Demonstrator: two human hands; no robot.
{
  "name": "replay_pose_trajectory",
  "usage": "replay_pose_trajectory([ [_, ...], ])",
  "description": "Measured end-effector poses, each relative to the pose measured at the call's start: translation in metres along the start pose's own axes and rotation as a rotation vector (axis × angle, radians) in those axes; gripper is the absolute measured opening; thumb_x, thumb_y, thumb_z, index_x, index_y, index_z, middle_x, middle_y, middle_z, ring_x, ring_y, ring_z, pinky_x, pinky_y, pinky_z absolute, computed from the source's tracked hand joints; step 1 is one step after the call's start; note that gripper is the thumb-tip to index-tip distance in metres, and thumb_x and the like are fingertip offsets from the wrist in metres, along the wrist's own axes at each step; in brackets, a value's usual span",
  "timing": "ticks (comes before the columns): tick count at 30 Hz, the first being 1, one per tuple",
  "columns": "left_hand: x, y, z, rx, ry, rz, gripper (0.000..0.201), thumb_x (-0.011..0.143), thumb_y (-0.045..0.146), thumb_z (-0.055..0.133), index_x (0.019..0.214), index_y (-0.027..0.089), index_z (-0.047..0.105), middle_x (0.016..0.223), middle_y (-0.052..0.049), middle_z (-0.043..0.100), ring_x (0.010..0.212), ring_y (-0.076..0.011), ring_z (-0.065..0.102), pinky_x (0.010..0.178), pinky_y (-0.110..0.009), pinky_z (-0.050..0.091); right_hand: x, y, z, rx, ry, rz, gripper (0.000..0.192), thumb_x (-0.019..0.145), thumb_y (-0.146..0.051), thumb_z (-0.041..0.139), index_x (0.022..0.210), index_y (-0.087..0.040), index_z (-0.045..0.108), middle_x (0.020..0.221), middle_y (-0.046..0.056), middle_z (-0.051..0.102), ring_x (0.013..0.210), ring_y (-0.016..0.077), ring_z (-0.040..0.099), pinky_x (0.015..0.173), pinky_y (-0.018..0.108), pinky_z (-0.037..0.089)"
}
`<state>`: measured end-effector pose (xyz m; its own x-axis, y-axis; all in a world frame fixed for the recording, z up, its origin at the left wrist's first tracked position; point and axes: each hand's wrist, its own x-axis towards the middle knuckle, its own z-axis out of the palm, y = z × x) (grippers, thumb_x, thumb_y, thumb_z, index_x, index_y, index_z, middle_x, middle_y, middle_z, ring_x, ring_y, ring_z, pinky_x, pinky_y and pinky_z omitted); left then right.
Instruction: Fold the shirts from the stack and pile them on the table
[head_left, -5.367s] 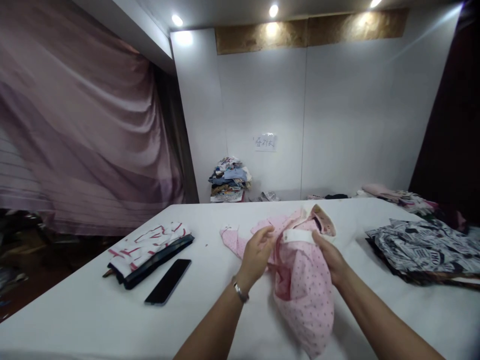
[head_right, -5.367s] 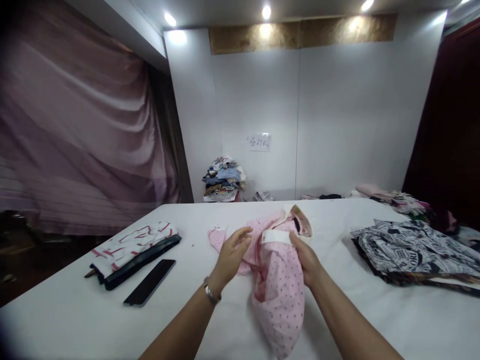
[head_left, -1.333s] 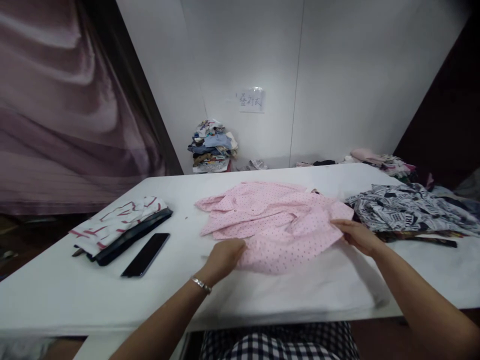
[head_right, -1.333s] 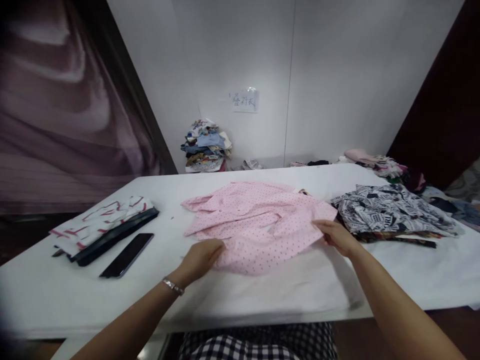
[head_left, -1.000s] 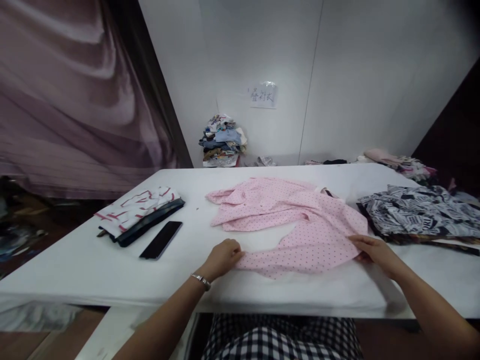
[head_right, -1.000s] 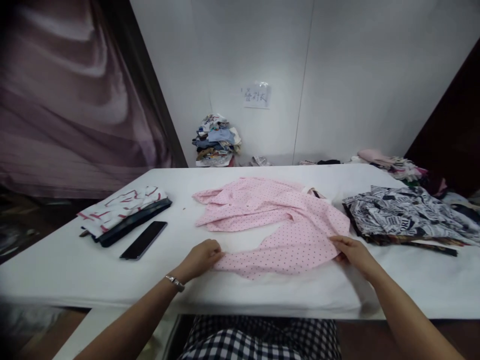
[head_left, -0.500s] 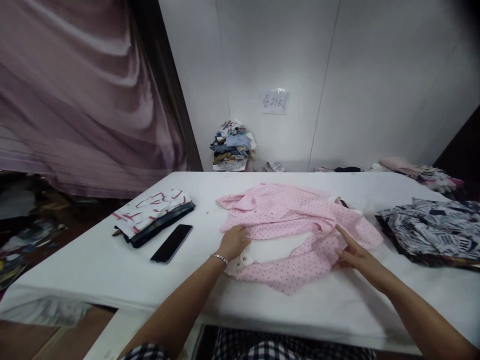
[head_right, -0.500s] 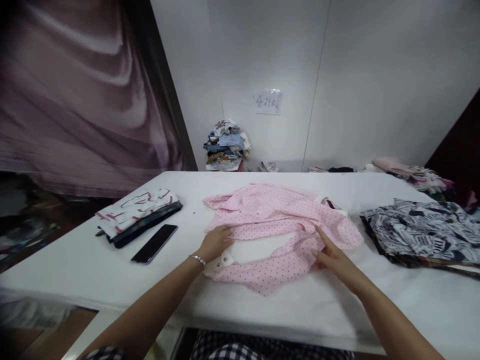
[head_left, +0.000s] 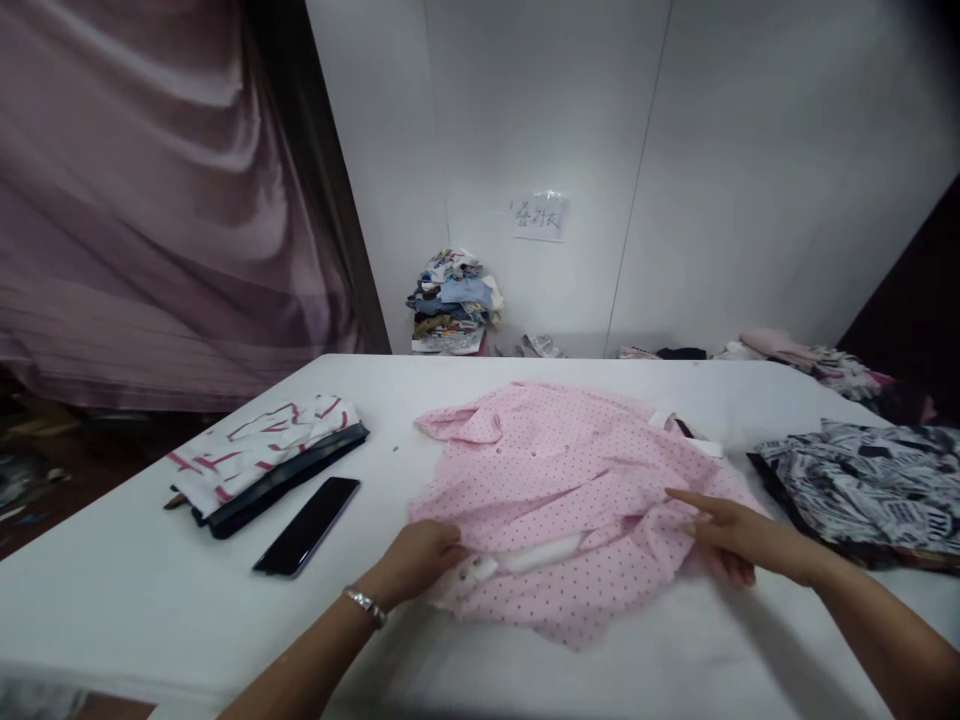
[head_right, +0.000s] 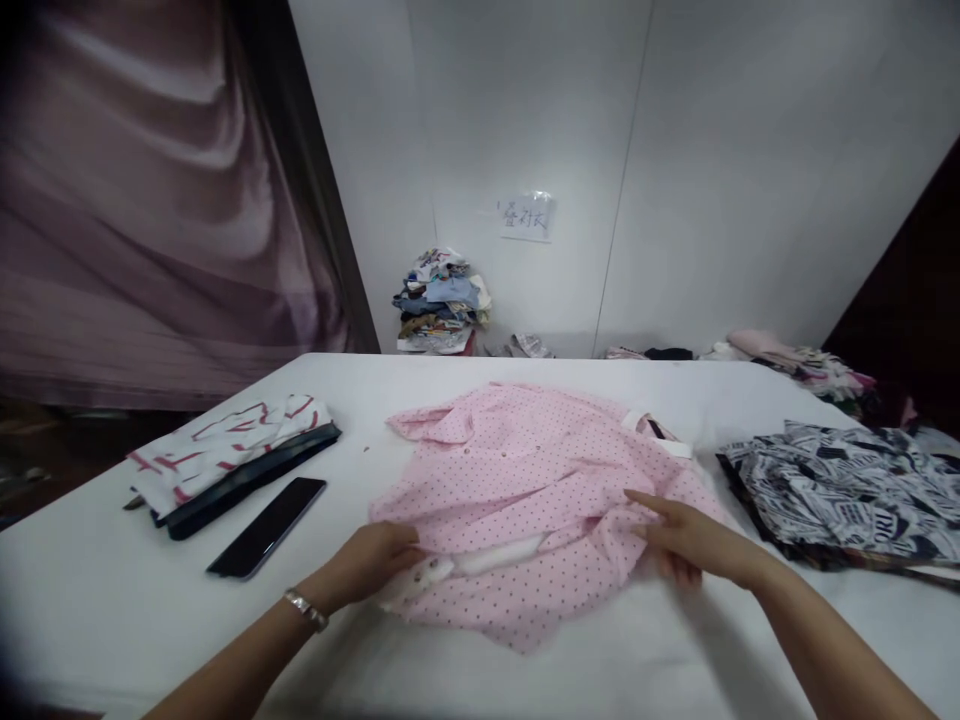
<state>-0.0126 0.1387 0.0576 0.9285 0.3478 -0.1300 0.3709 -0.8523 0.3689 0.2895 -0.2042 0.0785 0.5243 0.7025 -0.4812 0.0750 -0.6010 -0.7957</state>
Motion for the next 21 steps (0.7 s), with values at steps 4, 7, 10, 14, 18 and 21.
replay_pose_trajectory([
  [4, 0.032, -0.013, -0.014, -0.166, 0.196, -0.123, 0.045, 0.09, 0.054, 0.036, 0.068, 0.02, 0.058, 0.067, -0.001, 0.061, 0.062, -0.0163, 0.054, 0.056, -0.027, 0.035, 0.04, -0.025, -0.029, 0.123, 0.19, -0.157, 0.067, 0.076, -0.044, 0.067, 0.136, -0.018, 0.05, 0.072, 0.006, 0.071, 0.052, 0.0165, 0.063, 0.046, 0.025, 0.049],
  [7, 0.068, -0.024, -0.009, -0.061, 0.439, -0.205, 0.04, 0.091, 0.049, 0.038, 0.092, 0.019, 0.063, 0.096, -0.007, 0.067, 0.087, -0.0208, 0.06, 0.074, -0.032, 0.044, 0.095, -0.034, -0.043, 0.144, 0.444, -0.206, 0.049, 0.075, -0.035, 0.068, 0.119, -0.016, 0.062, 0.095, 0.011, 0.072, 0.072, 0.0194, 0.067, 0.057, 0.027, 0.053],
  [10, 0.093, -0.035, 0.019, 0.102, 0.48, -0.163, 0.038, 0.09, 0.042, 0.046, 0.114, 0.017, 0.059, 0.125, -0.013, 0.058, 0.118, -0.0267, 0.05, 0.098, -0.042, 0.037, 0.151, -0.043, -0.047, -0.013, 0.527, -0.221, 0.034, 0.075, -0.032, 0.066, 0.105, -0.016, 0.07, 0.105, 0.011, 0.071, 0.091, 0.0247, 0.066, 0.068, 0.031, 0.055],
  [14, 0.101, -0.041, 0.047, 0.217, 0.472, -0.098, 0.04, 0.09, 0.044, 0.047, 0.119, 0.019, 0.057, 0.132, -0.013, 0.054, 0.124, -0.0285, 0.043, 0.103, -0.048, 0.032, 0.217, -0.065, -0.048, -0.369, 0.582, -0.266, 0.03, 0.082, -0.03, 0.056, 0.105, -0.018, 0.07, 0.12, 0.01, 0.065, 0.111, 0.0268, 0.059, 0.093, 0.037, 0.046],
  [18, 0.097, -0.043, 0.048, 0.218, 0.482, -0.106, 0.04, 0.091, 0.044, 0.046, 0.12, 0.019, 0.057, 0.132, -0.012, 0.053, 0.124, -0.0279, 0.043, 0.104, -0.047, 0.032, 0.272, -0.084, -0.047, -0.463, 0.606, -0.215, 0.04, 0.083, -0.029, 0.056, 0.12, -0.015, 0.063, 0.131, 0.014, 0.057, 0.125, 0.0302, 0.048, 0.103, 0.042, 0.037],
  [21, 0.097, -0.043, 0.047, 0.212, 0.485, -0.108, 0.04, 0.091, 0.045, 0.046, 0.121, 0.02, 0.056, 0.134, -0.011, 0.052, 0.125, -0.0276, 0.042, 0.104, -0.047, 0.031, 0.3, -0.092, -0.042, -0.515, 0.613, -0.141, 0.046, 0.08, -0.029, 0.06, 0.123, -0.012, 0.06, 0.128, 0.021, 0.057, 0.122, 0.0376, 0.049, 0.1, 0.052, 0.036],
])
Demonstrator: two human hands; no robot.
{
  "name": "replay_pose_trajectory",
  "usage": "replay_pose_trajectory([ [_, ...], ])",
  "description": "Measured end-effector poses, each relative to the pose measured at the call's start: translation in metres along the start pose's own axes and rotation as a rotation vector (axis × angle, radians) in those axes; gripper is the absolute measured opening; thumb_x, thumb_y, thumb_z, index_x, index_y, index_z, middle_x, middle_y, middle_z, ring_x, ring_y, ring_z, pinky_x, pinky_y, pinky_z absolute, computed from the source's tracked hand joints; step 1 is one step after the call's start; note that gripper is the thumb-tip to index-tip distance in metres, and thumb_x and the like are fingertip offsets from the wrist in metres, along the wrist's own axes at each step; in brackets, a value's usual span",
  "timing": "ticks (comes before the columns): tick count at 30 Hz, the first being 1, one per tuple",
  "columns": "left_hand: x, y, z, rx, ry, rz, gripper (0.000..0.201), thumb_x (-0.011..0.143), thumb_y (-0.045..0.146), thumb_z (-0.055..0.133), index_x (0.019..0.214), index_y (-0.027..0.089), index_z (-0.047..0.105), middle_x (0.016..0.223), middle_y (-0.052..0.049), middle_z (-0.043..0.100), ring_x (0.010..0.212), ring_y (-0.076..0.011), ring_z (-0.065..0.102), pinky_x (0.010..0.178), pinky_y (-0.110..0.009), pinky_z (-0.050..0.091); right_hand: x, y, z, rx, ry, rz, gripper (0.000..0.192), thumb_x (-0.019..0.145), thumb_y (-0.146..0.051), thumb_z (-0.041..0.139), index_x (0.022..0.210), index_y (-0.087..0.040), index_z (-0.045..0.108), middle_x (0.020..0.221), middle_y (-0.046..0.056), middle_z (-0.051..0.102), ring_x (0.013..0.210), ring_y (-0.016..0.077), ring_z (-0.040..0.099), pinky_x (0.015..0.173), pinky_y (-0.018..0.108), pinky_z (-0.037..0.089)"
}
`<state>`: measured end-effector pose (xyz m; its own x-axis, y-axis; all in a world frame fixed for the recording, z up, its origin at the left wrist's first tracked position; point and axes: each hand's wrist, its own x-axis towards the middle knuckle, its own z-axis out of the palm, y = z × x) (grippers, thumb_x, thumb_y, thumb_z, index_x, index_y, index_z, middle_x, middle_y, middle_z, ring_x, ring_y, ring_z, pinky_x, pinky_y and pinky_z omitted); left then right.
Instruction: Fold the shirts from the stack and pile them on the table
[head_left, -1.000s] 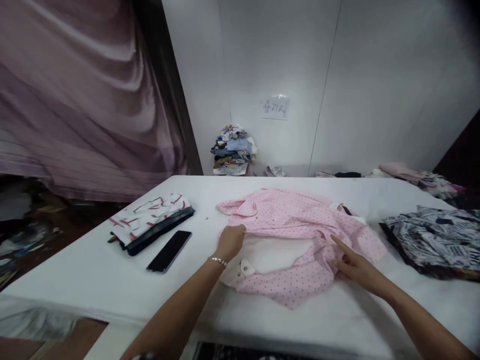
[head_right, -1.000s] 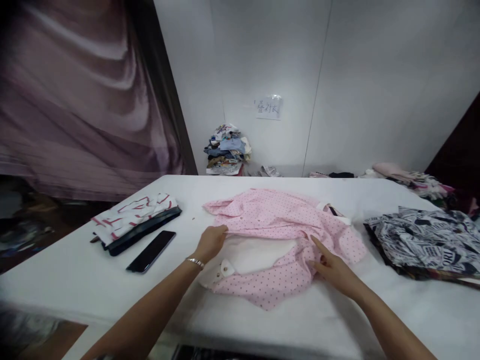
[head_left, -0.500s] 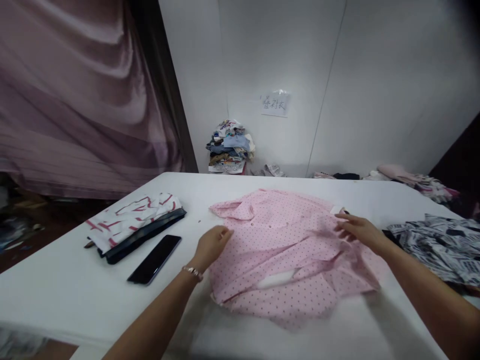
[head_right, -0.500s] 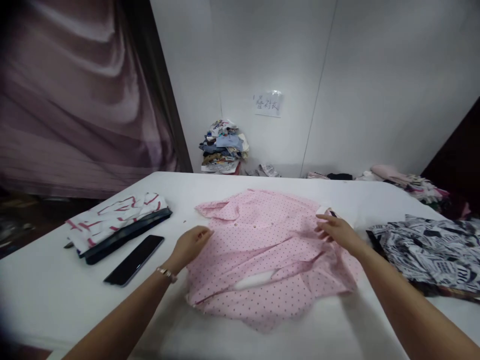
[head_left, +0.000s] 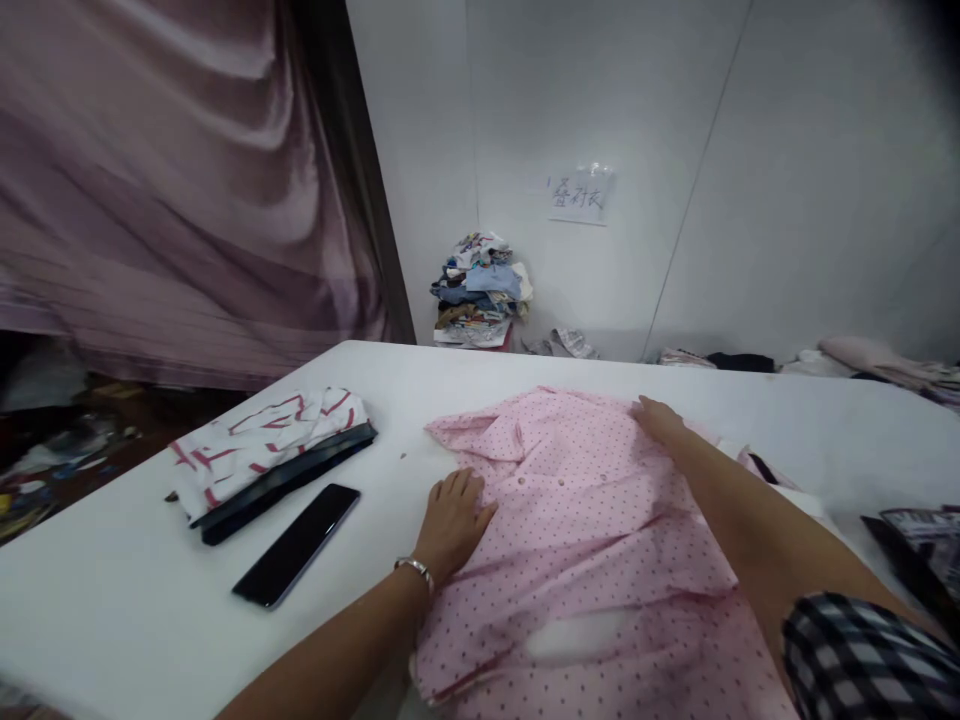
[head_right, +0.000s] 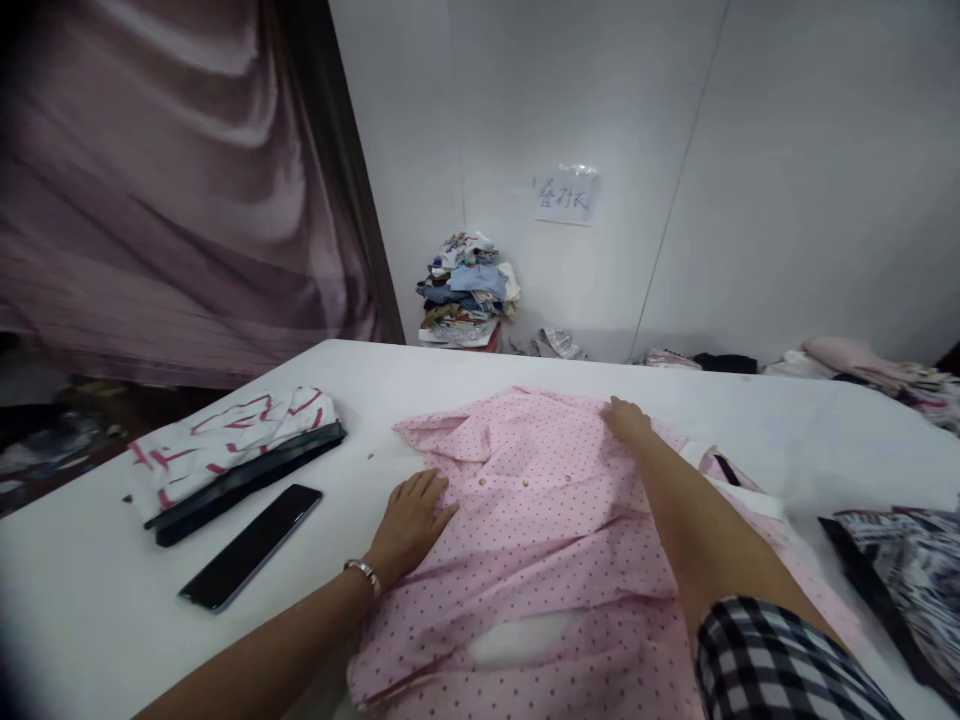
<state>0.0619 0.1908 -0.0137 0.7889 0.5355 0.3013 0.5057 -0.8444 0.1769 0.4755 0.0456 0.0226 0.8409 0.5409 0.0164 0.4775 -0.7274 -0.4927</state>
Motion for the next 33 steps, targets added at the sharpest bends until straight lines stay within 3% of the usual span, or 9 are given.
replay_pose_trajectory([
  [5, -0.001, 0.001, 0.002, 0.0, -0.004, -0.009, 0.04, 0.09, 0.044, 0.049, 0.121, 0.022, 0.056, 0.134, -0.01, 0.052, 0.126, -0.0268, 0.041, 0.105, -0.047, 0.031, 0.008, -0.024, -0.004, -0.042, 0.015, -0.09, 0.026, 0.079, -0.023, 0.058, 0.1, -0.012, 0.068, 0.108, 0.019, 0.065, 0.109, 0.0351, 0.056, 0.094, 0.047, 0.041],
  [8, 0.0, 0.001, 0.001, -0.008, 0.004, -0.008, 0.039, 0.089, 0.044, 0.05, 0.12, 0.022, 0.057, 0.134, -0.01, 0.052, 0.125, -0.0272, 0.042, 0.104, -0.047, 0.031, -0.023, -0.037, -0.028, 0.031, 0.148, -0.312, 0.026, 0.084, -0.022, 0.048, 0.103, -0.018, 0.066, 0.112, 0.011, 0.064, 0.112, 0.0269, 0.054, 0.097, 0.039, 0.04],
  [10, 0.0, 0.001, 0.001, -0.019, 0.01, -0.006, 0.038, 0.089, 0.043, 0.051, 0.119, 0.022, 0.057, 0.133, -0.011, 0.053, 0.125, -0.0278, 0.042, 0.104, -0.047, 0.032, -0.067, -0.035, -0.045, 0.147, 0.2, -0.546, 0.024, 0.085, -0.027, 0.048, 0.099, -0.022, 0.067, 0.107, 0.009, 0.065, 0.108, 0.0259, 0.056, 0.096, 0.04, 0.042],
  [13, 0.001, 0.002, 0.001, -0.031, 0.021, -0.002, 0.038, 0.088, 0.043, 0.051, 0.118, 0.021, 0.058, 0.133, -0.011, 0.053, 0.124, -0.0281, 0.043, 0.103, -0.047, 0.032, -0.155, -0.009, -0.056, 0.269, 0.033, -0.712, 0.023, 0.084, -0.037, 0.052, 0.094, -0.027, 0.071, 0.104, 0.008, 0.069, 0.106, 0.0274, 0.059, 0.097, 0.045, 0.044],
  [17, 0.002, 0.003, -0.003, -0.059, 0.016, -0.007, 0.033, 0.088, 0.038, 0.05, 0.112, 0.018, 0.06, 0.125, -0.013, 0.058, 0.119, -0.0285, 0.047, 0.101, -0.046, 0.033, -0.263, 0.048, -0.046, 0.178, -0.217, -0.723, 0.027, 0.081, -0.033, 0.056, 0.102, -0.039, 0.071, 0.118, 0.003, 0.066, 0.11, 0.0278, 0.061, 0.094, 0.047, 0.048],
  [20, 0.003, 0.002, -0.009, -0.11, -0.039, -0.019, 0.023, 0.082, 0.03, 0.055, 0.099, 0.018, 0.064, 0.105, -0.013, 0.065, 0.109, -0.029, 0.054, 0.098, -0.043, 0.035, -0.311, 0.078, -0.035, 0.102, -0.285, -0.637, 0.034, 0.082, -0.034, 0.056, 0.114, -0.041, 0.067, 0.121, 0.002, 0.065, 0.109, 0.0283, 0.062, 0.093, 0.047, 0.05],
  [25, 0.008, 0.005, -0.025, -0.247, 0.013, -0.103, 0.02, 0.077, 0.026, 0.056, 0.094, 0.018, 0.065, 0.1, -0.013, 0.067, 0.107, -0.0285, 0.056, 0.098, -0.04, 0.038, -0.338, 0.085, -0.035, 0.039, -0.248, -0.465, 0.05, 0.082, -0.044, 0.057, 0.132, -0.035, 0.055, 0.122, 0.007, 0.064, 0.105, 0.0291, 0.062, 0.087, 0.041, 0.053],
  [29, 0.0, 0.013, -0.045, -0.458, 0.117, -0.121, 0.025, 0.075, 0.026, 0.053, 0.096, 0.017, 0.065, 0.105, -0.012, 0.068, 0.106, -0.0276, 0.058, 0.097, -0.04, 0.043, -0.344, 0.073, -0.049, -0.051, -0.185, -0.509, 0.033, 0.09, -0.043, 0.045, 0.107, -0.029, 0.07, 0.093, 0.009, 0.068, 0.086, 0.025, 0.064, 0.072, 0.036, 0.054],
  [33, -0.017, 0.026, -0.077, -0.787, 0.176, -0.327, 0.024, 0.066, 0.024, 0.055, 0.087, 0.018, 0.065, 0.087, -0.008, 0.07, 0.091, -0.0273, 0.063, 0.08, -0.038, 0.052, -0.347, 0.067, -0.07, -0.077, -0.117, -0.597, 0.035, 0.095, -0.038, 0.038, 0.09, -0.026, 0.071, 0.082, 0.006, 0.064, 0.078, 0.0197, 0.062, 0.066, 0.03, 0.049],
])
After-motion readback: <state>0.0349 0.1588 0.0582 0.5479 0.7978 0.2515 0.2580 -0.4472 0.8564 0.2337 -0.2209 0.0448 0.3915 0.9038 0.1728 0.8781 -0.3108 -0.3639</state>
